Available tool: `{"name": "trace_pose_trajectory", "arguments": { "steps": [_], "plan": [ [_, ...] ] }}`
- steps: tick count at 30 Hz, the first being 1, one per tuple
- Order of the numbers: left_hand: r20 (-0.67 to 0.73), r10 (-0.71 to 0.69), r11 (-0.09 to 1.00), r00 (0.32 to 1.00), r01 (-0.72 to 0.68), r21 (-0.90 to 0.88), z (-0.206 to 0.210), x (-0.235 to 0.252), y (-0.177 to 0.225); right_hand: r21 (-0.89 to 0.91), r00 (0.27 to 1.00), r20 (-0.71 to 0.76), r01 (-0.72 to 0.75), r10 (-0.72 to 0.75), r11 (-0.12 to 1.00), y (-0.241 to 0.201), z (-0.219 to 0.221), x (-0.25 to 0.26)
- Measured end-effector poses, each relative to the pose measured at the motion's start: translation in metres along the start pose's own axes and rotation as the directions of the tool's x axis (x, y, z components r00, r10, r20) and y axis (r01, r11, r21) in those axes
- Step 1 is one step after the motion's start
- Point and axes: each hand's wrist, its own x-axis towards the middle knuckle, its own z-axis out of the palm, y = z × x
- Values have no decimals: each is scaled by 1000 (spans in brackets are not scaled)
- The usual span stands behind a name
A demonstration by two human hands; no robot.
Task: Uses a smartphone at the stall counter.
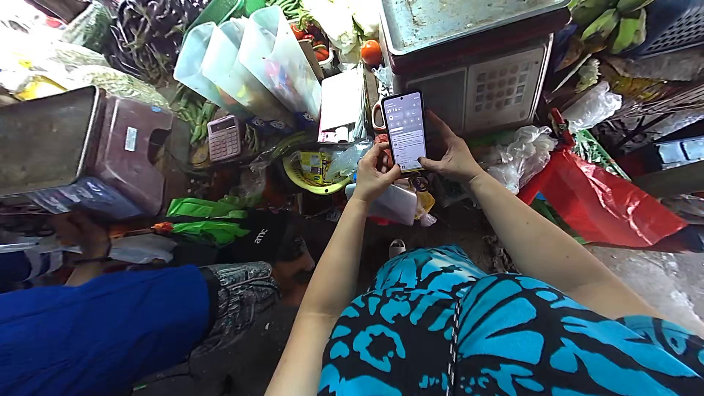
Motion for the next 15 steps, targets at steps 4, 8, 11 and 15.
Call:
{"name": "trace_pose_trajectory", "arguments": {
  "steps": [4,8,11,15],
  "plan": [
    [-1,-2,1000,1000,2,-7,0,0,-1,6,1000,2,4,-4,1000,0,0,0],
    [-3,2,1000,1000,-2,-11,0,0,-1,8,1000,-6,5,-5,1000,1,1,0],
    [-2,-1,1000,1000,1,-25,0,0,1,-19,1000,-14,9,-10,1000,2,1,0],
    [-3,5,1000,1000,-5,-22,0,0,-1,-19,1000,-21,3,-4,1000,2,0,1]
  ]
}}
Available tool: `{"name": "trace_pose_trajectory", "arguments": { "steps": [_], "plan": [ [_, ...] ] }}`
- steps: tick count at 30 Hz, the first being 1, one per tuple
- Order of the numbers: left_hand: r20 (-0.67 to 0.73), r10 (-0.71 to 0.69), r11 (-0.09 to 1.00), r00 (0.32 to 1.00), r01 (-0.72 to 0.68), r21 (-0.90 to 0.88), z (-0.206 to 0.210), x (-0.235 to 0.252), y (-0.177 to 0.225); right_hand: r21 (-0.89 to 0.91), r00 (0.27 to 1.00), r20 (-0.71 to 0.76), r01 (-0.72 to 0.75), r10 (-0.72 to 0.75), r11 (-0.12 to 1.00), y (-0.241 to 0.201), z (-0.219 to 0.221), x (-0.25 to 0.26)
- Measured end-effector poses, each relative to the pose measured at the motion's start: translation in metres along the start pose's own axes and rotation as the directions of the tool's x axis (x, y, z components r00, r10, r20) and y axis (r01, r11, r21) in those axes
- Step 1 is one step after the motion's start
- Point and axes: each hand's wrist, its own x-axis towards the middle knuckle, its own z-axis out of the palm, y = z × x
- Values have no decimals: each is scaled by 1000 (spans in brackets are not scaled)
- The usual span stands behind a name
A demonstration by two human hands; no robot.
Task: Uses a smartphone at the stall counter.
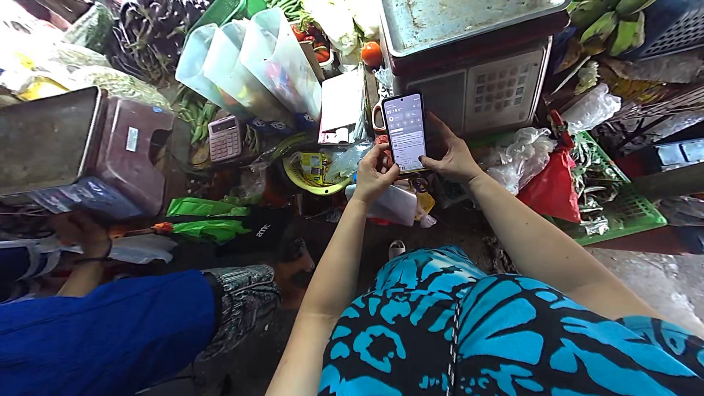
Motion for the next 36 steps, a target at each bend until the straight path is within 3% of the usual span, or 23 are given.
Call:
{"name": "trace_pose_trajectory", "arguments": {
  "steps": [36],
  "plan": [
    [-25,-48,997,999,50,51,1,-1,3,-29,1000,-1,-29,29,999,-5,0,-3]
  ]
}}
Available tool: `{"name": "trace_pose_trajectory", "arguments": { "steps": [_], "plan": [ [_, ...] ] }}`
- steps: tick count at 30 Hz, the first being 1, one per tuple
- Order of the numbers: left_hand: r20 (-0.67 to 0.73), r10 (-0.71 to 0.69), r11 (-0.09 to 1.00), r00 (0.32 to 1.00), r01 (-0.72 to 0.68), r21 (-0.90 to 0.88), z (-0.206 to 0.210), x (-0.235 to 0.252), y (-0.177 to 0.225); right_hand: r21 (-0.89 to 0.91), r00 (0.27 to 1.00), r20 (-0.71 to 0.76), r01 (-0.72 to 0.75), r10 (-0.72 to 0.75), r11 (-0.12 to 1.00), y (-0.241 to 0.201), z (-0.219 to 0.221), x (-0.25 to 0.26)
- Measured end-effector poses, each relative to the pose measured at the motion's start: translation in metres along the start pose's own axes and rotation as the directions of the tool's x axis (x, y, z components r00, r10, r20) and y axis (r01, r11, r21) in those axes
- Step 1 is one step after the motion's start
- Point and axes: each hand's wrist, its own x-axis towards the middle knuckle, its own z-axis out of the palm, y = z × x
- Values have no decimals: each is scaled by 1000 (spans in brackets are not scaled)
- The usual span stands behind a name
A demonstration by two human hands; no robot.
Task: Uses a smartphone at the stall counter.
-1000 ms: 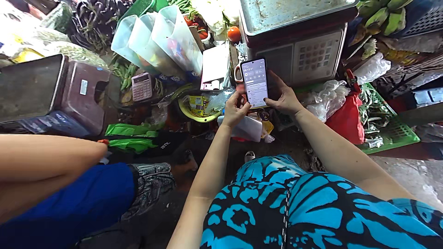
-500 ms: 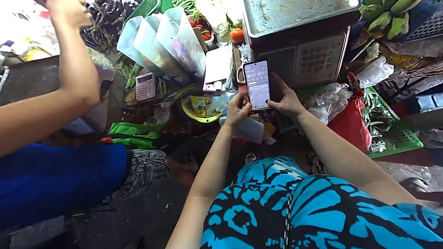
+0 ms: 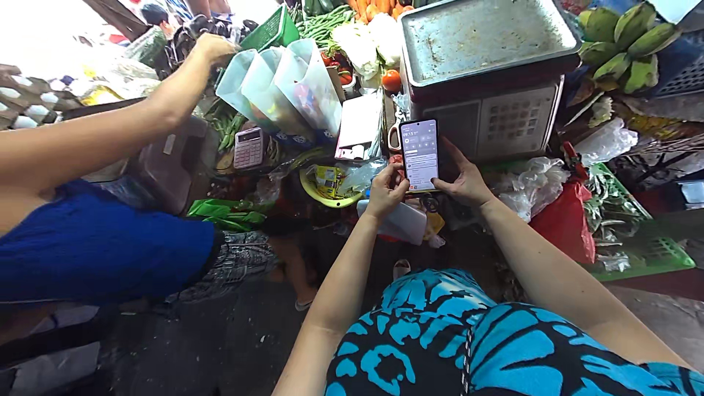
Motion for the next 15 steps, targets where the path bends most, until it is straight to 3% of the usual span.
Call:
{"name": "trace_pose_trajectory", "arguments": {
  "steps": [15],
  "plan": [
    [0,-16,1000,1000,16,-15,-1,-2,6,15,1000,12,-8,8,1000,3,-1,-1]
  ]
}}
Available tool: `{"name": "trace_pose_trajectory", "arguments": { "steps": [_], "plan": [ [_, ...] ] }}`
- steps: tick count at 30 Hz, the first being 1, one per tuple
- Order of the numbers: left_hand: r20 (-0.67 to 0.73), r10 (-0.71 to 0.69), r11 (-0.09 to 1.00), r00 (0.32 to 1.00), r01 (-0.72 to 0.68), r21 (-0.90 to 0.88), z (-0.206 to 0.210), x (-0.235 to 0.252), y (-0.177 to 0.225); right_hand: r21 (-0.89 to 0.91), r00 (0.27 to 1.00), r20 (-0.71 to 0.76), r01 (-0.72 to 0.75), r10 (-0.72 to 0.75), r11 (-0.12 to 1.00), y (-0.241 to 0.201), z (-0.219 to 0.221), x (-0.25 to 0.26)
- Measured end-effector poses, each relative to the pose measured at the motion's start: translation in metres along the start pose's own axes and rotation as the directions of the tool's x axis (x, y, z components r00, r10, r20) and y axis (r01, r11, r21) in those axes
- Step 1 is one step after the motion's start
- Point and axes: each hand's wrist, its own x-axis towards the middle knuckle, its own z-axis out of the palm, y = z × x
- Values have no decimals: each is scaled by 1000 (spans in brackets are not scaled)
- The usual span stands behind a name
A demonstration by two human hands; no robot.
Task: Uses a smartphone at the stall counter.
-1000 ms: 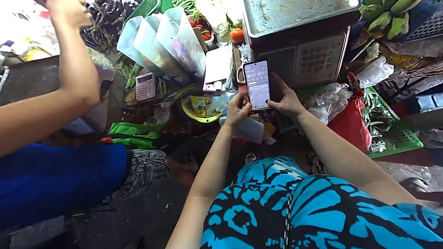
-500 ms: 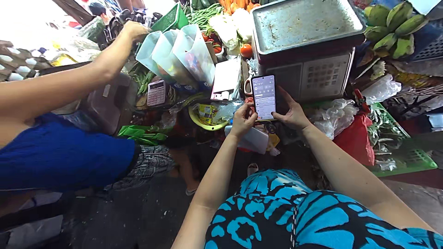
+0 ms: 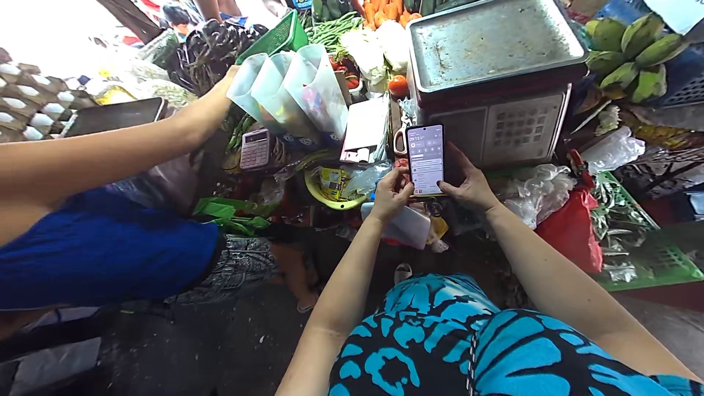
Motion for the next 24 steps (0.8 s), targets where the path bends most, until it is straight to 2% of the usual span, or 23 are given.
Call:
{"name": "trace_pose_trajectory", "arguments": {
  "steps": [7,19,24],
  "plan": [
    [9,5,1000,1000,-6,21,-1,-1,3,49,1000,7,-20,20,999,-1,1,-2],
    [16,-23,1000,1000,22,18,-1,-4,6,0,1000,-25,7,-7,1000,-2,2,0],
    [14,17,1000,1000,-17,-26,0,1,-6,47,1000,-13,9,-8,999,-2,1,0]
  ]
}}
